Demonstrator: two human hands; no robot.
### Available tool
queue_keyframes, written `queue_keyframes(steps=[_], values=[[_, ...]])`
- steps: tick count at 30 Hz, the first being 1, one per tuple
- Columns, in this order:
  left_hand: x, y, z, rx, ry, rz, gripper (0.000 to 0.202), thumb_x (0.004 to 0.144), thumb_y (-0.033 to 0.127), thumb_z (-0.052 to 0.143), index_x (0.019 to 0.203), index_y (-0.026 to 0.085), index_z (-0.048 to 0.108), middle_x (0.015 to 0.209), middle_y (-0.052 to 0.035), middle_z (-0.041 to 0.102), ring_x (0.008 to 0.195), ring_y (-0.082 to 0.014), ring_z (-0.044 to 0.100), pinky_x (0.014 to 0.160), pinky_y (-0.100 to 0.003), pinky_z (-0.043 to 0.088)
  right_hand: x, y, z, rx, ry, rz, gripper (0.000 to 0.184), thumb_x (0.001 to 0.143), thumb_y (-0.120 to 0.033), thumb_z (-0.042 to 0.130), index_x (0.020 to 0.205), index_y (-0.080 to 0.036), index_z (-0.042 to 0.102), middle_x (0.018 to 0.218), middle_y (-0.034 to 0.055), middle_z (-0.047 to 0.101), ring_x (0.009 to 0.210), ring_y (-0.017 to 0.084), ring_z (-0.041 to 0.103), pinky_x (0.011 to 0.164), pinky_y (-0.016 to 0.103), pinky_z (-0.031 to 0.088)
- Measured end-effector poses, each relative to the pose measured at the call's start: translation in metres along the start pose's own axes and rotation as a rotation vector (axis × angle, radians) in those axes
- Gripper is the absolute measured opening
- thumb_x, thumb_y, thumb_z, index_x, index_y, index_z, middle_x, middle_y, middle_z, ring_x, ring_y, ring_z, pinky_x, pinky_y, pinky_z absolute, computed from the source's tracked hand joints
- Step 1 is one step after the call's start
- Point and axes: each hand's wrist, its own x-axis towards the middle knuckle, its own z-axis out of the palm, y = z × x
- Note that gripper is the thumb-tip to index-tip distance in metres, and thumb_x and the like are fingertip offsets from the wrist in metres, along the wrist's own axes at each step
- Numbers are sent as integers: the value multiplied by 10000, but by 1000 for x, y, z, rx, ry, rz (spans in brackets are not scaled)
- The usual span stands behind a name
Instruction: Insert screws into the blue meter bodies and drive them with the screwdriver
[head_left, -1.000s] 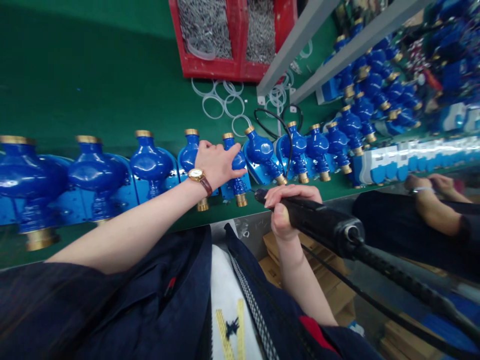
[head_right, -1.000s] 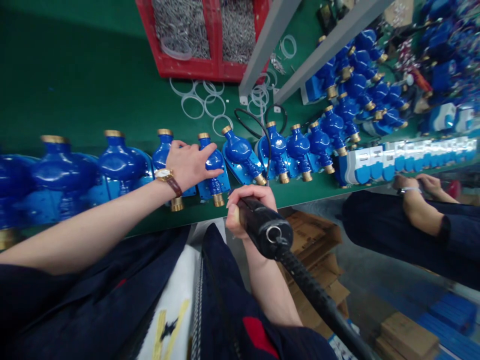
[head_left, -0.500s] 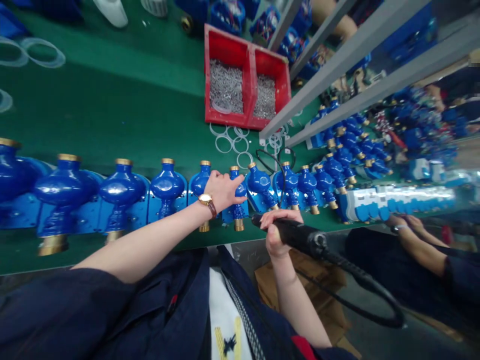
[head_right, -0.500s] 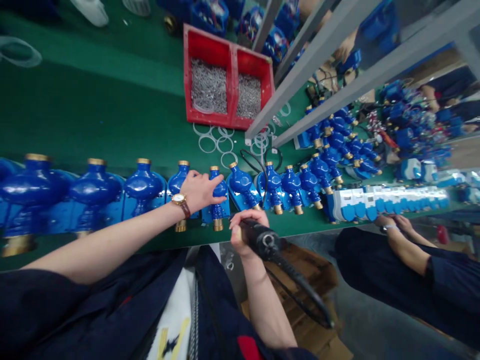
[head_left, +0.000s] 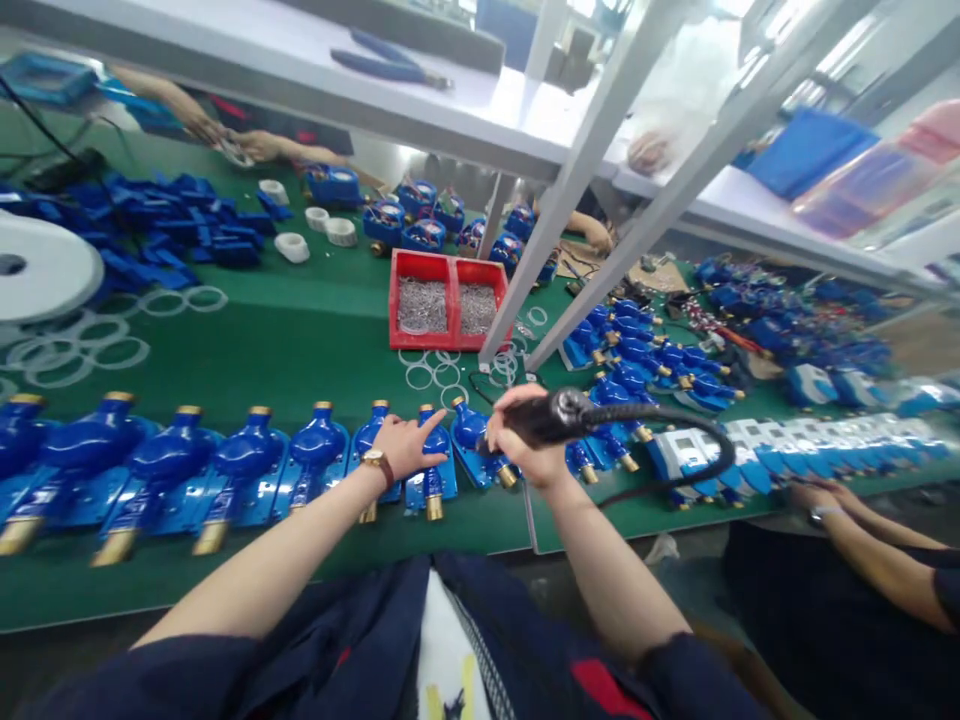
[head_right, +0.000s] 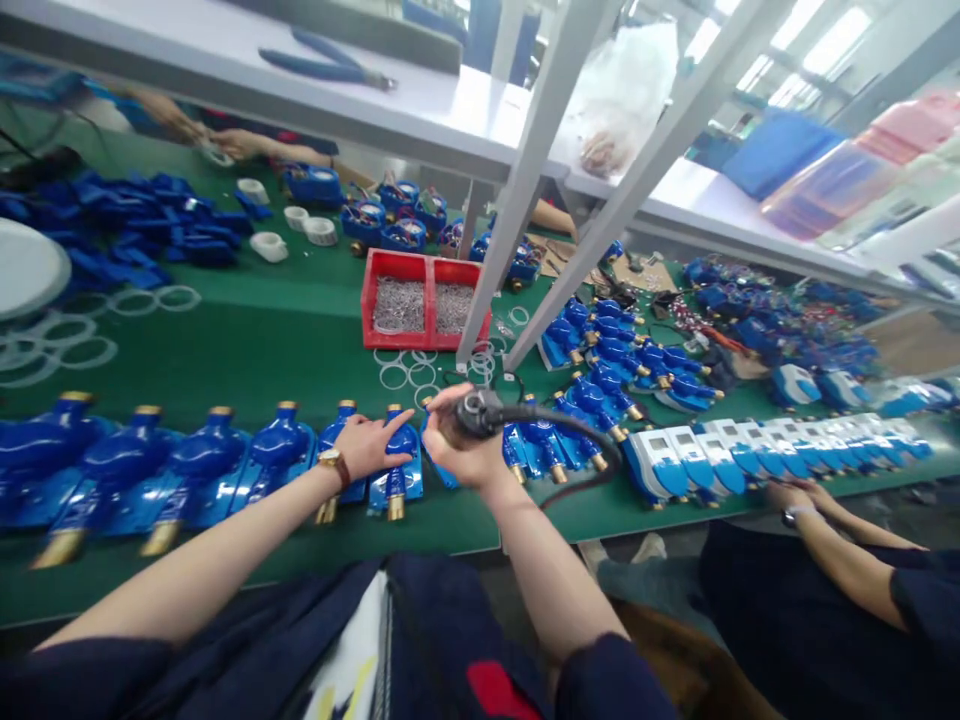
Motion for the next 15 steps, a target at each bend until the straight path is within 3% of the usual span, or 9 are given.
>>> queue_keyframes(steps=[3,7,11,15], values=[[-8,12,-2,-10,109,-97,775,781,584,532,1416,200,309,1120,-172,631,1037,-320,572,932,-481,317,64,-11,-7,-169,-98,-10,263,681,-342,611,865,-192,497,656,-41,539,571,95,540,588,247,484],[-45,28,-4,-187,265,-201,535,869,360,488,1360,170,394,1328,-171,491,1200,-295,471,969,-460,358,137,22,10,-697,-611,311,238,708,-290,563,901,-156,521,684,-31,575,589,76,541,579,195,464],[-124,33,13,-519,348,-278,381,898,321,398,1229,165,507,1245,-123,556,1143,-222,527,963,-372,424,168,73,44,-895,-1030,428,234,523,-168,686,735,-119,598,556,-18,584,528,120,556,533,227,455],[-217,46,49,-739,313,-638,289,887,343,388,1025,208,602,1047,-74,657,990,-192,610,907,-339,469,188,111,80,-1113,-1273,353,240,474,-113,690,708,-115,635,580,3,606,586,167,598,591,272,469]])
